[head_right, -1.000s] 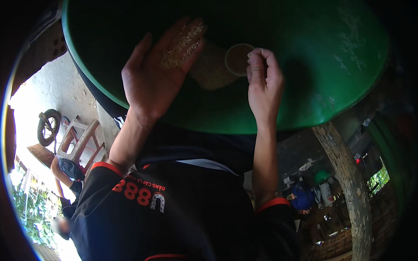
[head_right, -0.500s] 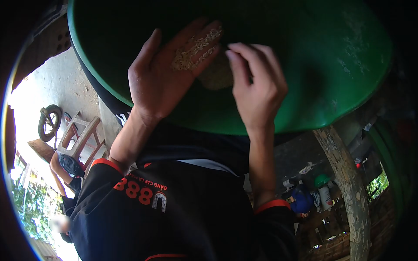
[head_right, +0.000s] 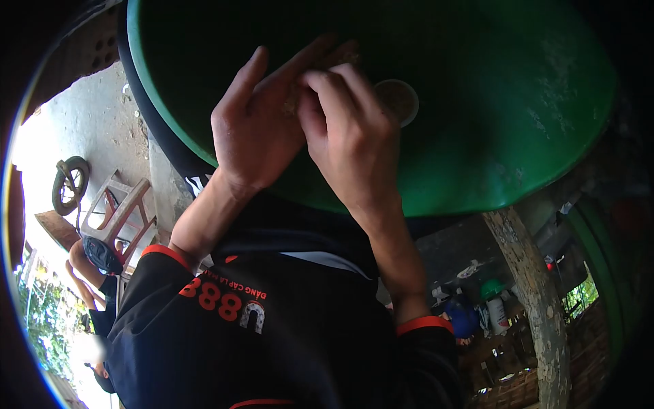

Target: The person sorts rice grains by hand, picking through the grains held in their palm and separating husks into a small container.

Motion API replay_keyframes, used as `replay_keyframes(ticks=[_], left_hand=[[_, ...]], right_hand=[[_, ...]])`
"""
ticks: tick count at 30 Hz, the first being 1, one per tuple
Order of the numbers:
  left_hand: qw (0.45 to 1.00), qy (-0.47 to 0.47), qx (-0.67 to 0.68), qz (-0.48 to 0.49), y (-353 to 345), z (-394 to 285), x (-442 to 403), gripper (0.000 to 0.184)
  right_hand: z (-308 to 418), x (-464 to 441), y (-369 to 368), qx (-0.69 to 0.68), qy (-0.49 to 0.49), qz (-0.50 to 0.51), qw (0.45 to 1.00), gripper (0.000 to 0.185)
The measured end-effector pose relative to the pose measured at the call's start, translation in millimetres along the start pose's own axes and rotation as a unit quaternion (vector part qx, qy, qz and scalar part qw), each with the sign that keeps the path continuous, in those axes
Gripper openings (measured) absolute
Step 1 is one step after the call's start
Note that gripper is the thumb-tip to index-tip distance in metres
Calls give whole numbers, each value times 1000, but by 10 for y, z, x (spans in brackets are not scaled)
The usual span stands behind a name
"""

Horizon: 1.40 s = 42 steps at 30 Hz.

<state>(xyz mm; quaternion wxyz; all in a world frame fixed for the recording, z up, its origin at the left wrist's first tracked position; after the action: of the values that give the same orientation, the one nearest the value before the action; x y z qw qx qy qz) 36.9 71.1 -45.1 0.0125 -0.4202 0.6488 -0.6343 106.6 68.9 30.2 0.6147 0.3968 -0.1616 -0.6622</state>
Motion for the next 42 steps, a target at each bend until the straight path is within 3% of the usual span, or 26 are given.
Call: replay_keyframes(ticks=[7,13,15,17,19,23,27,30,33,35,38,42], left_hand=[[999,-12,47,0,24,-57,13,74],[995,-3,89,35,5,-34,-28,70],[996,4,88,21,11,-28,-31,68],[996,14,86,8,59,-1,-51,65],[995,5,72,-66,290,33,-94,58],[992,12,30,-118,420,85,-95,51],[992,-4,32,-123,408,60,-95,48],[991,-10,49,-126,418,51,-106,48],[990,-9,73,-118,378,34,-101,50],[991,-7,73,-109,337,18,-114,52],[990,-9,103,-98,329,9,-89,56],[989,-18,114,-93,244,-36,-68,63]], right_hand=[[23,-116,-62,-17,18,23,999,18],[-15,-153,24,-110,1,-28,994,17],[-105,-108,37,-162,-44,-44,985,15],[-180,-34,134,-155,-69,-55,984,15],[-359,81,258,-151,-118,-71,979,14],[-745,396,535,-41,-172,-66,982,12],[-1150,700,536,18,-243,19,970,10],[-1191,749,460,111,-229,89,963,12],[-970,556,390,44,-226,57,971,15],[-772,402,298,-24,-156,35,987,14],[-486,203,209,-14,-36,29,999,15],[-318,85,73,-37,-16,50,998,16]])
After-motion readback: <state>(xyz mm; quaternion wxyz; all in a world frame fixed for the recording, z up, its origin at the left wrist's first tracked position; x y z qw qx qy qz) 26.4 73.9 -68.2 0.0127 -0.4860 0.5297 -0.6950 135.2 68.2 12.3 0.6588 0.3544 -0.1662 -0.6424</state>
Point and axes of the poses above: each hand's wrist, its own x-axis away from the middle knuckle, its own y-axis out of the back of the hand, z = x × y, the point moved 10 cm from there along -x, towards the middle knuckle, and after that the axes turned 8 degrees about y, right-handed, at the moved point
